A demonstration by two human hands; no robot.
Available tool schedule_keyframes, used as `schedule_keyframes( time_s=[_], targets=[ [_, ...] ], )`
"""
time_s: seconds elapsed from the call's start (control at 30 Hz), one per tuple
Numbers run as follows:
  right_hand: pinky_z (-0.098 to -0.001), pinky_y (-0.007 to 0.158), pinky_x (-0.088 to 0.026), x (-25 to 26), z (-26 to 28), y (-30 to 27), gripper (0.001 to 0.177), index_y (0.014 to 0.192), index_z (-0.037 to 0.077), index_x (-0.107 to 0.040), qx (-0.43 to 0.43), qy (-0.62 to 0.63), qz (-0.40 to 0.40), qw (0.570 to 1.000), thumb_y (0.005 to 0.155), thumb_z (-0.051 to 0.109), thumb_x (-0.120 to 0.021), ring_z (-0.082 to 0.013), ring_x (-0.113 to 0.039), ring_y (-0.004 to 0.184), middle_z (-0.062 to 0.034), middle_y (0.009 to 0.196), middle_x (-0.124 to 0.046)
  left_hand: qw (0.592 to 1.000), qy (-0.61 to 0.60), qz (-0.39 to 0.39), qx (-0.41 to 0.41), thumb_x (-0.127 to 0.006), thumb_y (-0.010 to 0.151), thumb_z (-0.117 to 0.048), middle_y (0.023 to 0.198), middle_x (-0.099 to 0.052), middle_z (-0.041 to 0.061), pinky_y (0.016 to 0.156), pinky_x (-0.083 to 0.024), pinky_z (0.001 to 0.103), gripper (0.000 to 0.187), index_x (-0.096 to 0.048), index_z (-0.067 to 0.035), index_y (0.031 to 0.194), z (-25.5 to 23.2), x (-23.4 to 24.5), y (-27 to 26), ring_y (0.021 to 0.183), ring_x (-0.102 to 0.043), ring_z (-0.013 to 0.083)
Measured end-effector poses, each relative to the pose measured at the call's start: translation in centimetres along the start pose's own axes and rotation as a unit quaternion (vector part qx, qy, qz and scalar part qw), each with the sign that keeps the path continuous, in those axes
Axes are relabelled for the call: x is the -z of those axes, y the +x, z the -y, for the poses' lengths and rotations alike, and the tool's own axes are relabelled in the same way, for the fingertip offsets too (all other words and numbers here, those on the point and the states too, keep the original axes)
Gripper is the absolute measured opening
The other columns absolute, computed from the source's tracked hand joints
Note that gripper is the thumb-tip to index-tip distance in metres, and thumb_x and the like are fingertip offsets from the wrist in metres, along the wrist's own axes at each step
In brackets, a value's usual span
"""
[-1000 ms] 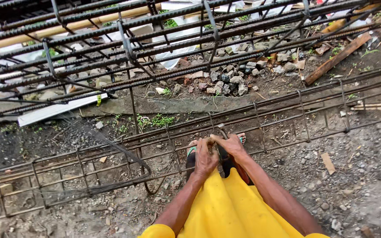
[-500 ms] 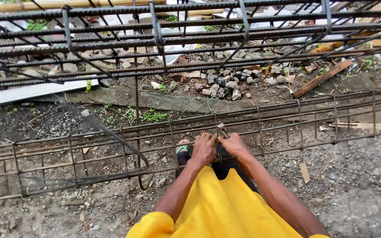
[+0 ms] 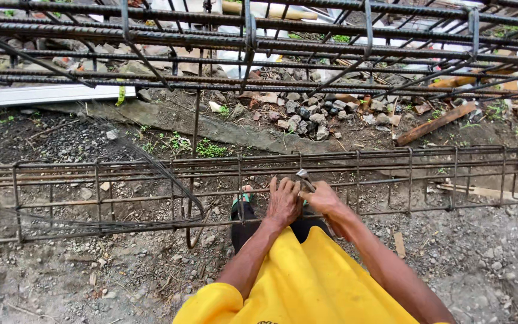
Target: The person uses pliers to twist wire ties around the intersections of a steel rebar grid. The person repeatedly positions the wire and twists it to secure the rebar structure.
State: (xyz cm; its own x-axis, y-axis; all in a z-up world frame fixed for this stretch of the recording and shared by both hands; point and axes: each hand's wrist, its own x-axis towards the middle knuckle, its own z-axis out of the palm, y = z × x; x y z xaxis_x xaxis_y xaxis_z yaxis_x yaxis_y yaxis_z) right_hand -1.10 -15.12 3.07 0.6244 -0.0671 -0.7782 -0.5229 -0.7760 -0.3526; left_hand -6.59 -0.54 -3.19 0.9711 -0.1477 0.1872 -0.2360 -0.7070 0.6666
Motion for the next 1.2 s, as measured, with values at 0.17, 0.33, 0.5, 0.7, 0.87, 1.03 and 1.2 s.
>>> schedule_keyframes(
  time_s=[0.17, 0.33, 0.5, 0.7, 0.87, 1.03, 1.2],
  targets=[
    [-0.0448, 0.076, -0.051, 3.7, 7.5, -2.1, 0.027, 0.078, 0.006, -0.07, 0.068, -0.065, 0.059, 0.994, 0.081, 0.033, -0.07, -0.0332, -0.066, 0.082, -0.0159, 0.073, -0.065, 0.998, -0.011, -0.008, 0.063, -0.065, 0.086, -0.031, 0.09, -0.063, 0.006, 0.112, -0.028, 0.057, 0.028, -0.071, -0.011, 0.104, -0.7, -0.2, 0.7, 0.114, -0.056, 0.0242],
    [-0.0511, 0.077, -0.053, 3.1, 3.1, 1.7, 0.02, 0.081, 0.013, -0.073, 0.095, -0.16, -0.005, 0.982, 0.077, 0.031, -0.065, -0.0406, -0.07, 0.088, -0.0158, 0.076, -0.071, 0.993, -0.046, -0.004, 0.11, -0.069, 0.084, -0.034, 0.091, -0.067, 0.005, 0.115, -0.028, 0.052, 0.028, -0.074, -0.013, 0.103, -0.4, -0.8, 0.7, 0.114, -0.058, 0.0224],
    [-0.0508, 0.084, -0.056, 3.3, 0.8, -0.7, 0.019, 0.096, 0.013, -0.075, 0.083, -0.203, -0.017, 0.975, 0.086, 0.022, -0.062, -0.038, -0.074, 0.089, -0.0175, 0.082, -0.074, 0.994, -0.046, -0.017, 0.102, -0.07, 0.086, -0.032, 0.091, -0.068, 0.006, 0.115, -0.029, 0.052, 0.028, -0.075, -0.011, 0.102, -0.6, -0.5, 0.9, 0.113, -0.06, 0.0233],
    [-0.0418, 0.068, -0.051, -0.9, -3.8, -0.1, 0.024, 0.088, 0.011, -0.078, 0.0, 0.054, 0.004, 0.999, 0.08, 0.034, -0.074, -0.0278, -0.065, 0.067, -0.0124, 0.065, -0.066, 0.995, -0.049, 0.001, 0.09, -0.064, 0.091, -0.029, 0.095, -0.069, 0.005, 0.117, -0.028, 0.05, 0.025, -0.073, -0.011, 0.107, -0.5, 0.0, 0.6, 0.117, -0.058, 0.0217],
    [-0.0266, 0.041, -0.044, 1.7, 3.2, -5.6, 0.011, 0.096, 0.006, -0.061, -0.013, 0.361, 0.089, 0.928, 0.087, 0.009, -0.067, -0.0065, -0.037, 0.037, 0.0063, 0.05, -0.033, 0.996, -0.053, -0.017, 0.068, -0.061, 0.092, -0.026, 0.095, -0.069, 0.006, 0.116, -0.029, 0.051, 0.022, -0.073, -0.011, 0.104, -0.3, 0.7, 1.0, 0.115, -0.059, 0.0228],
    [-0.0281, 0.038, -0.043, 3.4, 2.3, -4.4, 0.019, 0.084, 0.005, -0.064, 0.001, 0.205, 0.079, 0.976, 0.089, 0.023, -0.065, -0.0134, -0.047, 0.037, -0.0036, 0.048, -0.048, 0.992, -0.076, -0.085, 0.056, -0.072, 0.083, -0.02, 0.098, -0.067, 0.011, 0.115, -0.032, 0.06, 0.033, -0.068, -0.007, 0.113, -1.3, 1.6, 0.3, 0.114, -0.063, 0.0305],
    [-0.0327, 0.043, -0.054, 9.2, 3.7, -5.8, 0.046, 0.128, -0.003, -0.053, -0.034, -0.041, 0.077, 0.996, 0.099, 0.03, -0.064, -0.0196, -0.06, 0.051, -0.0153, 0.077, -0.062, 0.996, -0.066, 0.022, 0.055, -0.065, 0.096, -0.027, 0.103, -0.066, 0.005, 0.113, -0.027, 0.074, 0.014, -0.07, -0.017, 0.105, -3.1, 3.6, 1.0, 0.113, -0.065, 0.0255]
  ],
)
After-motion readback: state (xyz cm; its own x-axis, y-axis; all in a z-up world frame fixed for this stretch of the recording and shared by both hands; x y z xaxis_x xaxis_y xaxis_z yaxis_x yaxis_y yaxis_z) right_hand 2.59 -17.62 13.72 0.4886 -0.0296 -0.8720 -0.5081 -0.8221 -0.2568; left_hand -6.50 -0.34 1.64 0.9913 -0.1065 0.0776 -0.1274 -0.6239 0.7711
